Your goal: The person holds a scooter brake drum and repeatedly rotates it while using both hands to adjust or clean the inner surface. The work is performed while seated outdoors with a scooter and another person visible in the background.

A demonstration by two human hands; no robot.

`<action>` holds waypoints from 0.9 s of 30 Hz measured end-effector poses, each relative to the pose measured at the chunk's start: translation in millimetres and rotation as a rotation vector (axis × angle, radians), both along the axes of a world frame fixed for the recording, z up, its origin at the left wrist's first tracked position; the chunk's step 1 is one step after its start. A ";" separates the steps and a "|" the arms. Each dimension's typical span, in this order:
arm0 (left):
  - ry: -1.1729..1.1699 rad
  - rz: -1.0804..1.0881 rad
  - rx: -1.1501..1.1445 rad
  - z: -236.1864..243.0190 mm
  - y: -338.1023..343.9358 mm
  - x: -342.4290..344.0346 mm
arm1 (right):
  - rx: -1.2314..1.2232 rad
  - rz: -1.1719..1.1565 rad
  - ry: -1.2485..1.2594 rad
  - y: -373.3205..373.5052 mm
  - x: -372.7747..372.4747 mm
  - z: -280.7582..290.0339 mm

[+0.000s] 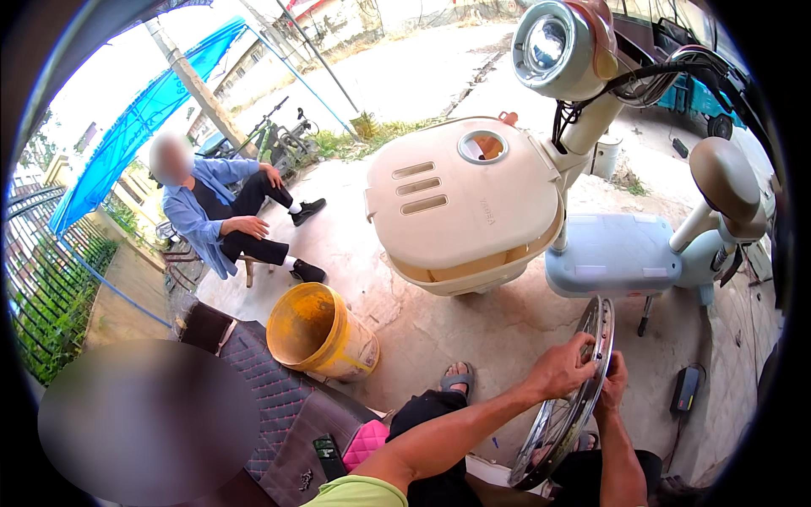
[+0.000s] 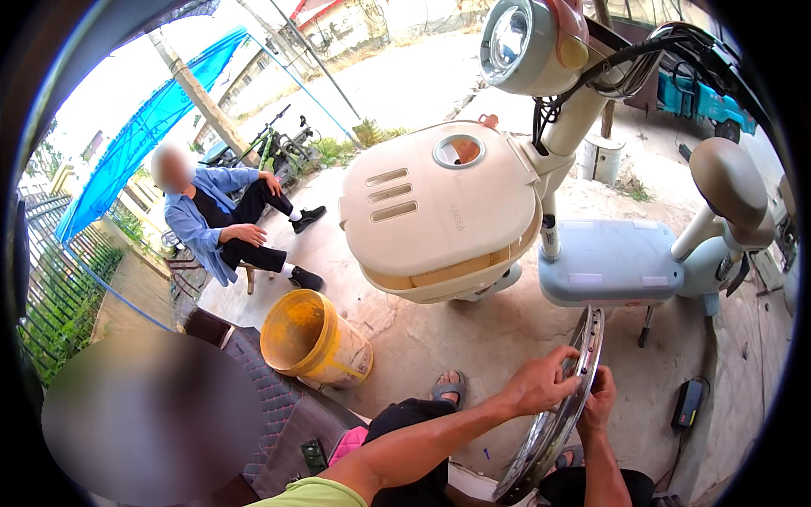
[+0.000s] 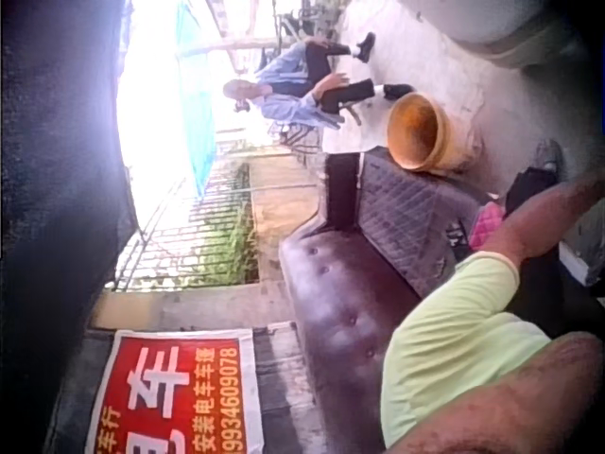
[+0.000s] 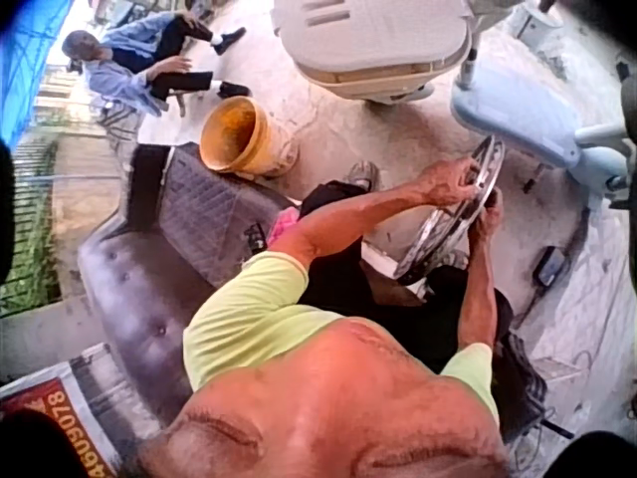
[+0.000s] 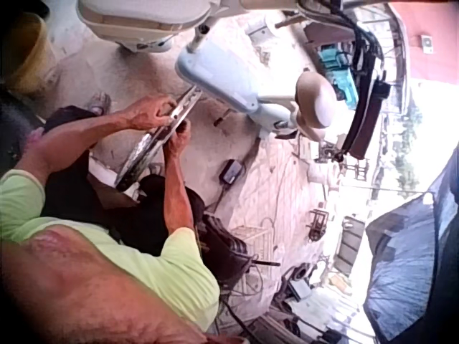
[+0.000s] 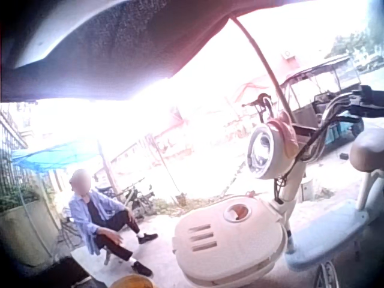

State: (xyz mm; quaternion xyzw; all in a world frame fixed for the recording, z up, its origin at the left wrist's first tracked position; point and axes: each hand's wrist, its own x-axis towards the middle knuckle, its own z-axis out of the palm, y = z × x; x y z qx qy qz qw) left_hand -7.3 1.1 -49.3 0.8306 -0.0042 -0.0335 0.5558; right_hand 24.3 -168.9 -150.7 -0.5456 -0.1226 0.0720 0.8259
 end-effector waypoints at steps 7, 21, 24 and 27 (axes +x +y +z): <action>0.065 0.003 -0.029 -2.6 1.6 -0.8 | -0.152 0.004 -0.013 0.1 -4.0 12.2; 0.011 0.012 -0.024 -2.7 1.1 -0.8 | -0.099 -0.030 -0.083 0.8 -5.3 3.0; 0.031 0.000 -0.044 -1.6 -0.6 -0.9 | -0.095 -0.050 -0.084 0.5 -7.1 -0.8; 0.036 0.011 -0.050 -0.7 0.6 -2.5 | -0.129 -0.030 -0.068 1.1 -7.6 4.8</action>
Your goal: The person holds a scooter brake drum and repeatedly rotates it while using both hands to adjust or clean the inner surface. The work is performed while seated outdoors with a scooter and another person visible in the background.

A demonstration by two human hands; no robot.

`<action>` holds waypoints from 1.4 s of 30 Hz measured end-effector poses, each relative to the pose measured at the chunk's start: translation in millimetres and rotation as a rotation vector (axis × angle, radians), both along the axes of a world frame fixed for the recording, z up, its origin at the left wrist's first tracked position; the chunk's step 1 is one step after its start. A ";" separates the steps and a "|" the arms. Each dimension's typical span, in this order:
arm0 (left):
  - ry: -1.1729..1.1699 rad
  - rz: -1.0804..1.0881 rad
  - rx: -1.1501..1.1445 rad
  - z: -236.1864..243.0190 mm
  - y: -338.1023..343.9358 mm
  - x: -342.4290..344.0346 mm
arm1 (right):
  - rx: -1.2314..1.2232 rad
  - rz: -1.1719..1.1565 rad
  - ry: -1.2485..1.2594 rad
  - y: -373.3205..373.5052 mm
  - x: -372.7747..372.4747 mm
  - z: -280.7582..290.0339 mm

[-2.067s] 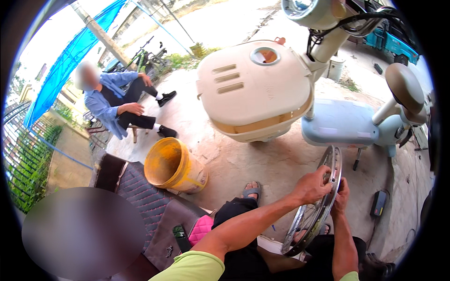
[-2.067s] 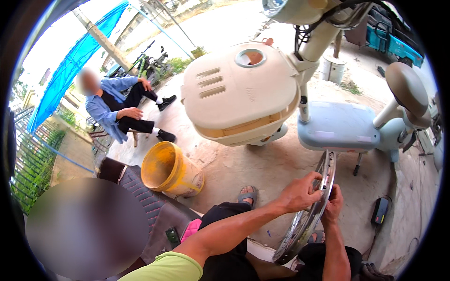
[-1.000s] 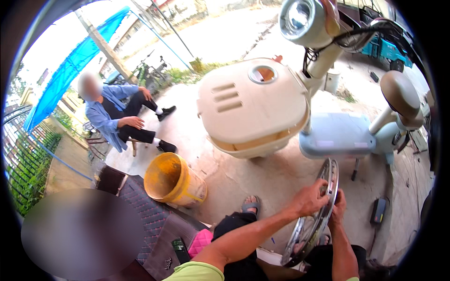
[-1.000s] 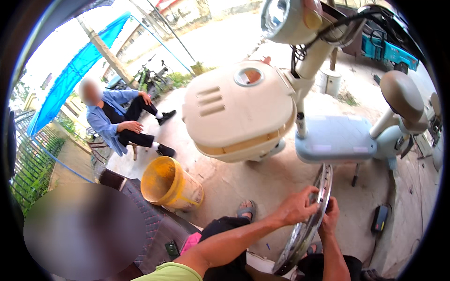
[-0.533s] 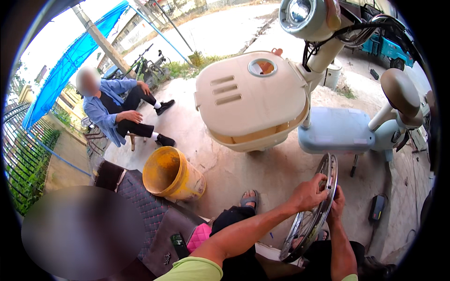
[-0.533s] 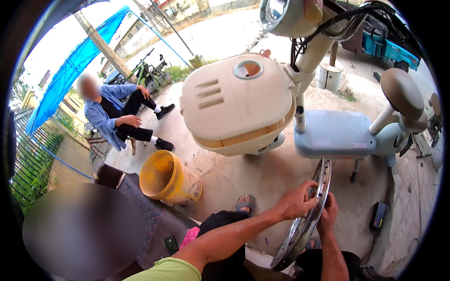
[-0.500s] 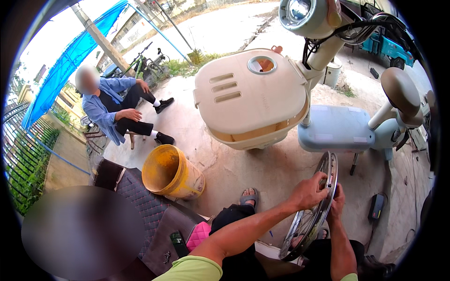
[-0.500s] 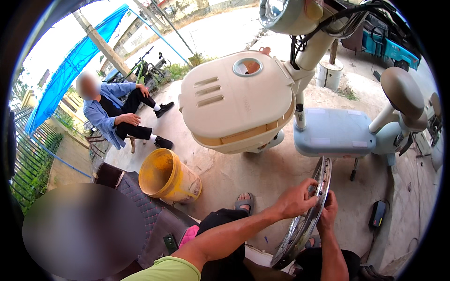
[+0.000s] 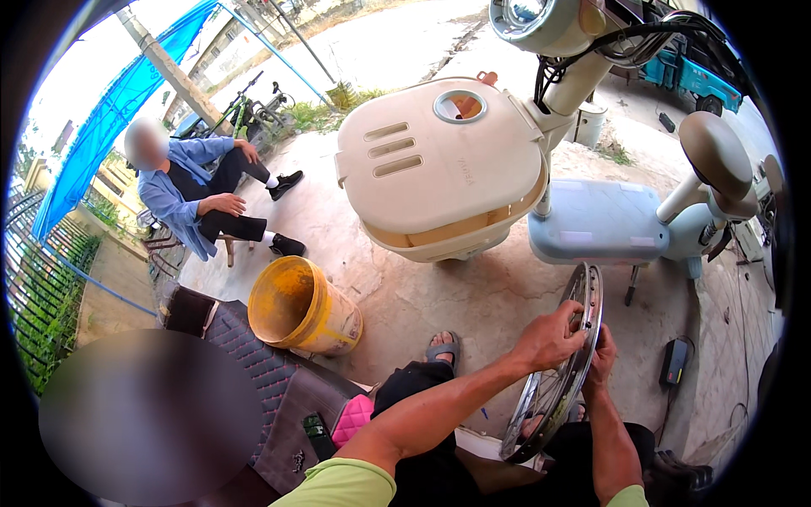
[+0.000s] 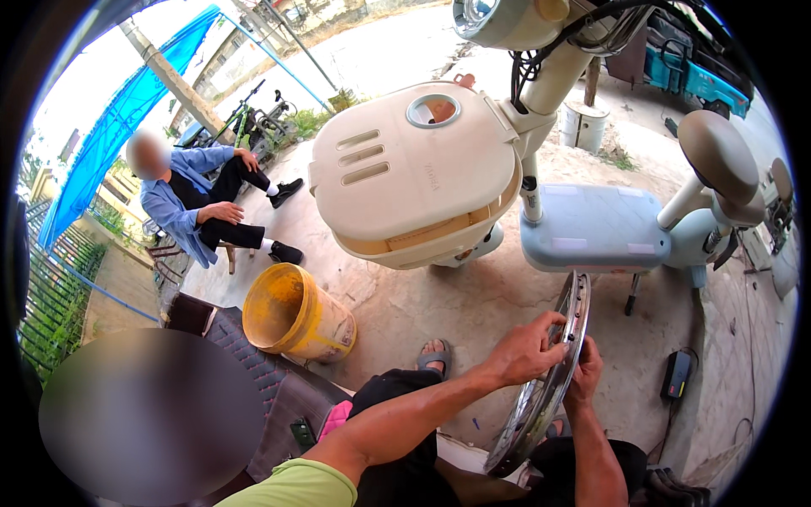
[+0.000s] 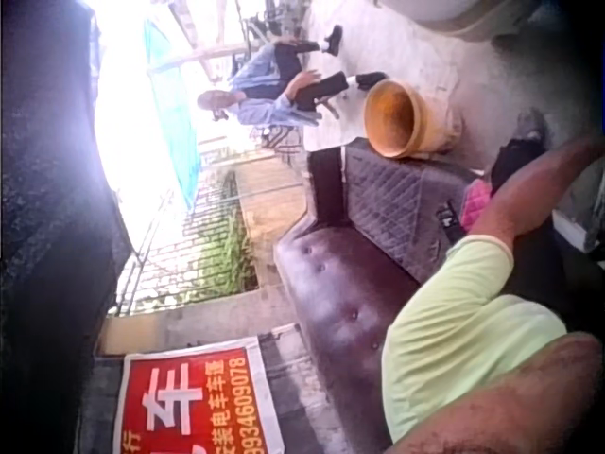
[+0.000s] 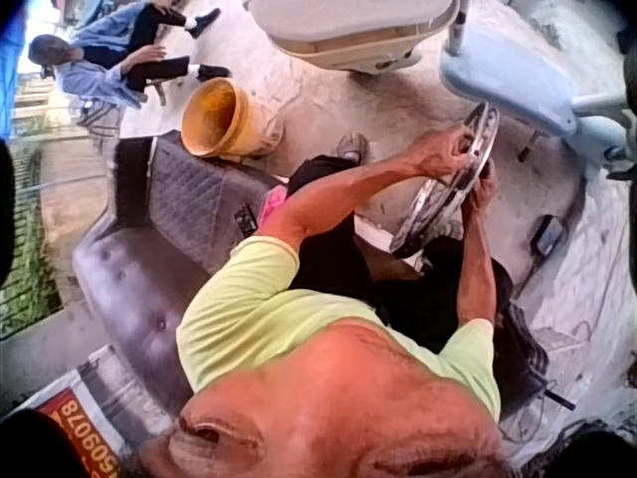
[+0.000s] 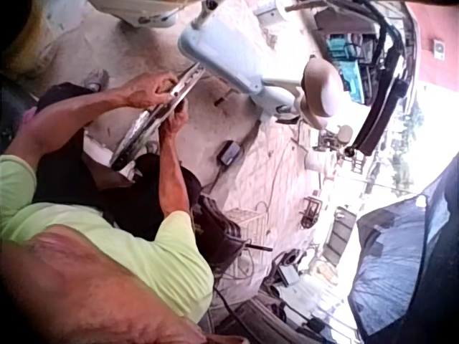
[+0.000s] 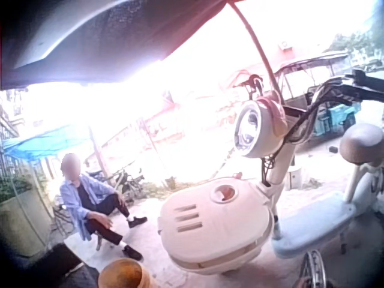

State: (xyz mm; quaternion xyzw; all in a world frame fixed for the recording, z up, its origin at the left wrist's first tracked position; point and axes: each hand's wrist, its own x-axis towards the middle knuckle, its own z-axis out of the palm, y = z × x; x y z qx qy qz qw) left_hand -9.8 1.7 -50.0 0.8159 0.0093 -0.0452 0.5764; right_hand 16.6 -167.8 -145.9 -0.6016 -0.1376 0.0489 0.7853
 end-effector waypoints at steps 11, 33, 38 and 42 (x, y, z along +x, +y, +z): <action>-0.062 -0.011 0.008 3.1 -3.0 -5.3 | 0.059 -0.025 0.022 3.4 -0.5 2.0; -0.025 -0.006 0.021 0.8 -1.1 -4.1 | 0.096 0.022 0.002 4.2 1.8 -0.3; -0.012 -0.002 0.013 3.2 -2.5 -3.5 | 0.072 0.016 0.038 1.5 2.2 -1.5; -0.014 -0.007 0.021 3.7 -2.7 -4.3 | 0.125 0.014 0.012 6.5 0.5 6.3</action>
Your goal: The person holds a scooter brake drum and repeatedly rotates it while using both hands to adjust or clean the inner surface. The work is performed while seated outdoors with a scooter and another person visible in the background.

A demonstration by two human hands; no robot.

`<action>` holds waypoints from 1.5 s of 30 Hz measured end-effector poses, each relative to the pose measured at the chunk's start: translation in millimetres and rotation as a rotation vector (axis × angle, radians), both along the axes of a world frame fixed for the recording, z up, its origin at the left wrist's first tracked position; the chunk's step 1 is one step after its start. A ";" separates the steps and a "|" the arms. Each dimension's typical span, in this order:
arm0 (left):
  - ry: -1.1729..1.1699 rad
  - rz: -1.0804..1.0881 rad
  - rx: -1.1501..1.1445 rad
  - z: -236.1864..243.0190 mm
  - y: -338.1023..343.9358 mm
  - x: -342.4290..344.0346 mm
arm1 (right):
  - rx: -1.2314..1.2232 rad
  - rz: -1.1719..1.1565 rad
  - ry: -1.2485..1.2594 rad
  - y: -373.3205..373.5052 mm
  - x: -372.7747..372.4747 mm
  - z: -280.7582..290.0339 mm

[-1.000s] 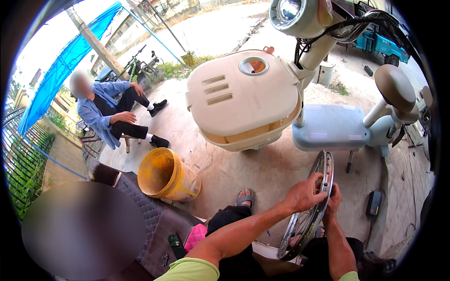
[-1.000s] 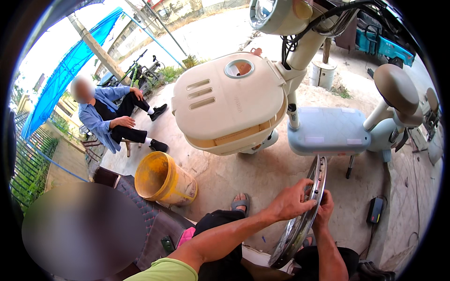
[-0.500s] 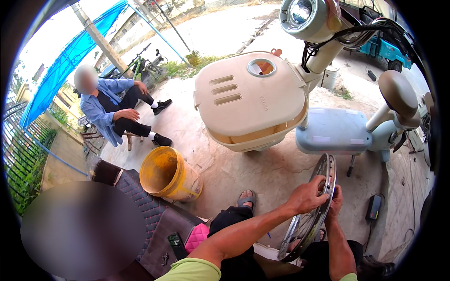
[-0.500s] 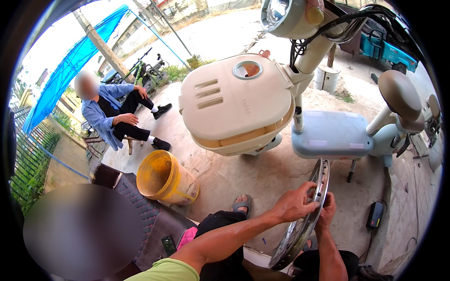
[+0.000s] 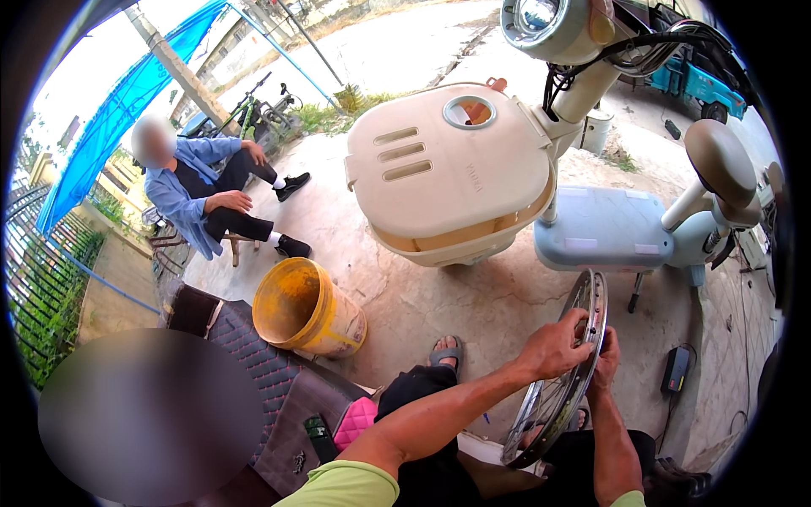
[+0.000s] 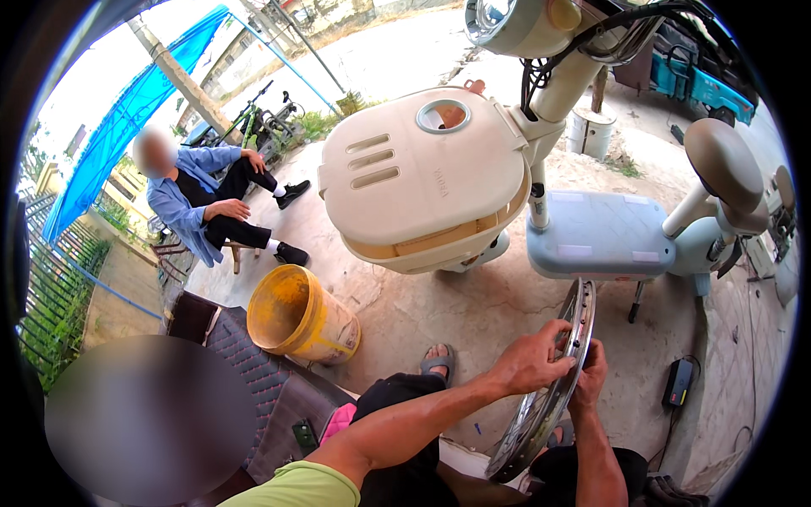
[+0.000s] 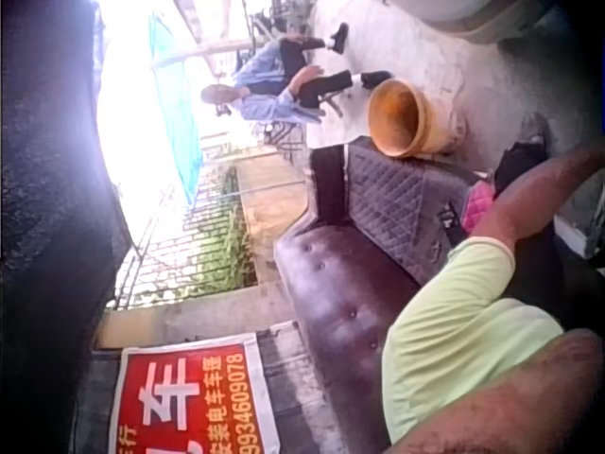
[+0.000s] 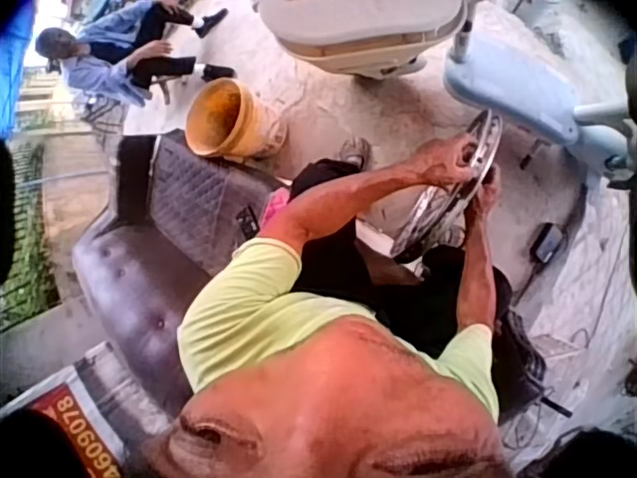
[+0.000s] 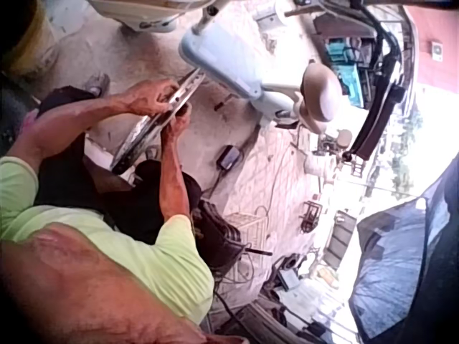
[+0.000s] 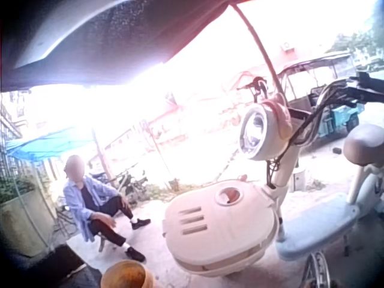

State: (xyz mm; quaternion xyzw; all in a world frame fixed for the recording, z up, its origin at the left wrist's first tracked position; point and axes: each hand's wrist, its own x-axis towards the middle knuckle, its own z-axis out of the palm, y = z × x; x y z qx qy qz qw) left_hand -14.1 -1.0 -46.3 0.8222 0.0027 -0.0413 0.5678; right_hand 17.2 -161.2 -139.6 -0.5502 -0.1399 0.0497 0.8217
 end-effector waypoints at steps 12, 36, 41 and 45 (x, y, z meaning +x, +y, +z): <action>0.009 0.013 0.006 -4.6 3.4 -1.2 | -0.153 -0.008 0.016 -2.6 0.4 3.9; 0.117 -0.007 0.024 13.4 4.4 -0.6 | -0.068 0.036 0.145 3.8 -1.4 5.1; 0.129 -0.002 0.046 11.0 5.2 1.3 | -0.086 0.003 0.141 6.4 2.7 -0.5; 0.113 0.004 0.019 9.9 4.4 1.2 | -0.052 0.021 0.124 6.9 1.2 1.3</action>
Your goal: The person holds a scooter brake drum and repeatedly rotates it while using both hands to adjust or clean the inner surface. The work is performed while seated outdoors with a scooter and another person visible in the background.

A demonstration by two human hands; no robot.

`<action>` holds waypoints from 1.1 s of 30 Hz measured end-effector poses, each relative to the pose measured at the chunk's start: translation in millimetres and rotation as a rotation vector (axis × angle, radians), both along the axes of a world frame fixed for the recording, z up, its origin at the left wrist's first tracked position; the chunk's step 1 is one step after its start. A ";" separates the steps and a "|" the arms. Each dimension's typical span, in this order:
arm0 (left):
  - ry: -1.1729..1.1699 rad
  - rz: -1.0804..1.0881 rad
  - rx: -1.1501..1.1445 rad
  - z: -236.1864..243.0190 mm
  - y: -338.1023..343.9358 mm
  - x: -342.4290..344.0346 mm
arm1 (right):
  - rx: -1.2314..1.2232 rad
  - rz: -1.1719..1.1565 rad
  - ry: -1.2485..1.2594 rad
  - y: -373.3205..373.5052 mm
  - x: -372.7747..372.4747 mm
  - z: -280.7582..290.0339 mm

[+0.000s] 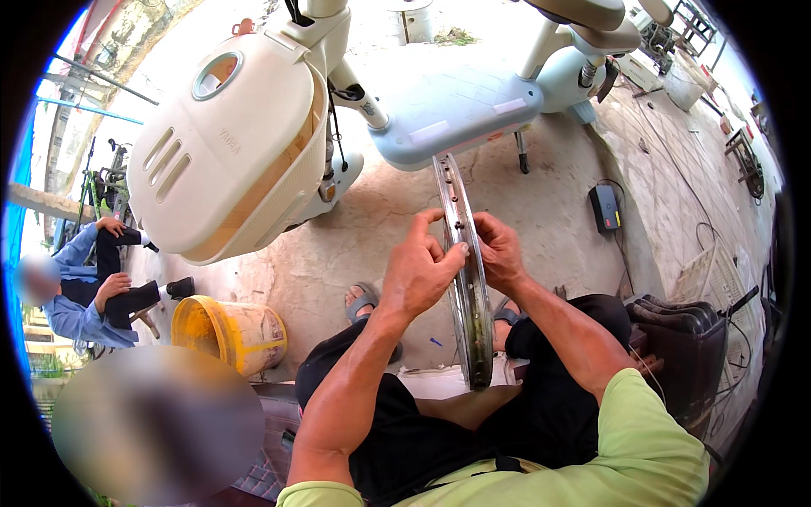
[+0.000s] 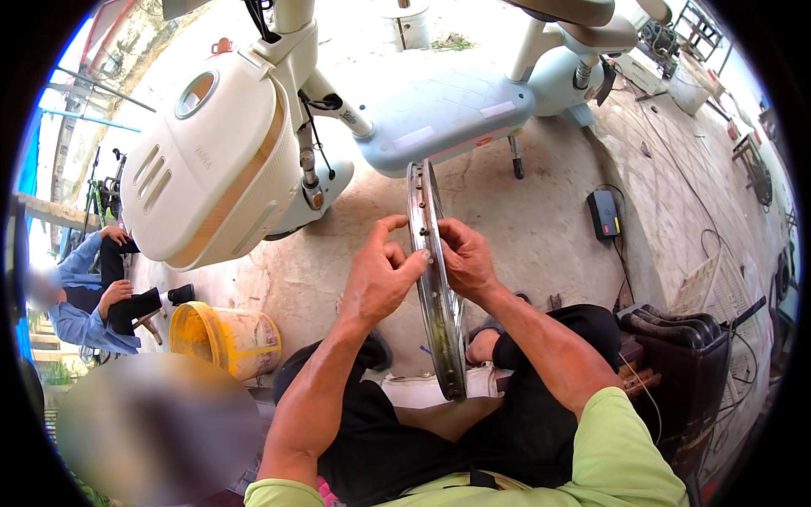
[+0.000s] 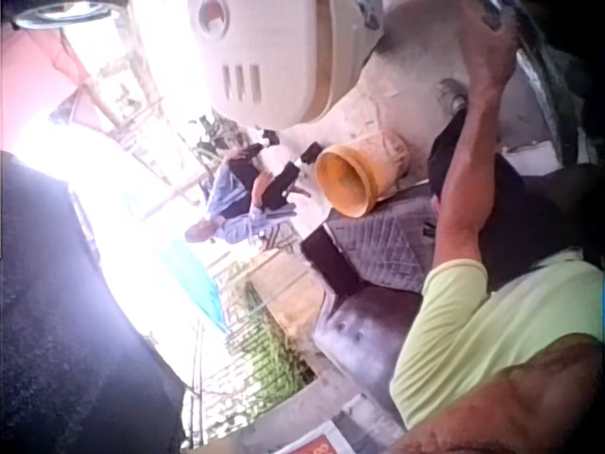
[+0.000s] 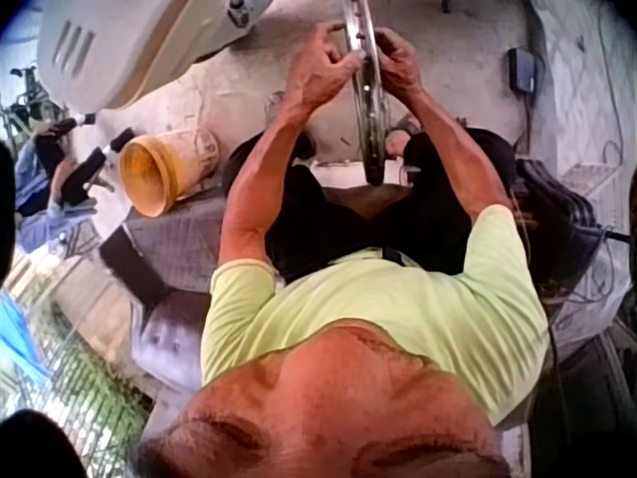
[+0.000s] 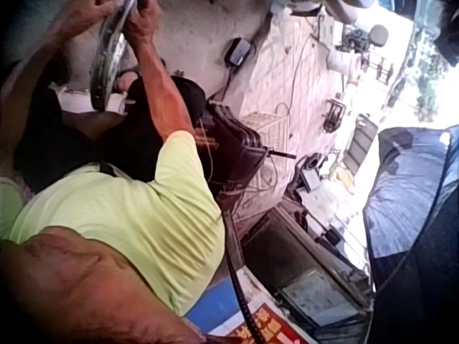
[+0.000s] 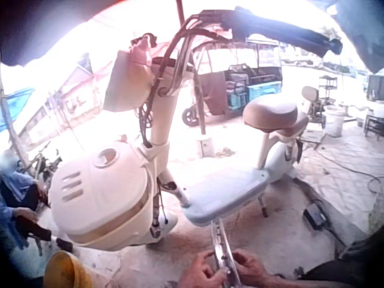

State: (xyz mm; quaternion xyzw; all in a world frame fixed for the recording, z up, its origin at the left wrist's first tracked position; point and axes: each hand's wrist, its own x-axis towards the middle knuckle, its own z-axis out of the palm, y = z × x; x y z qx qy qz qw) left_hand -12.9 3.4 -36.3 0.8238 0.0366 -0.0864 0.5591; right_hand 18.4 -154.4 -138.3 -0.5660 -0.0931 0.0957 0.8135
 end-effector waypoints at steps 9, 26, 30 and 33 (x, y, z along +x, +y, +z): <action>-0.027 -0.006 0.029 3.6 -0.3 1.4 | -0.072 0.006 0.043 -2.7 -3.4 6.3; -0.230 -0.069 0.104 0.0 15.0 -8.2 | -0.135 0.256 -0.057 -0.8 -9.5 18.8; -0.326 -0.191 0.254 7.9 12.6 -5.5 | -0.115 0.205 -0.034 -13.9 -15.7 22.9; -0.387 -0.152 0.309 6.6 7.9 -6.9 | -0.019 0.195 -0.029 -12.2 -15.5 24.4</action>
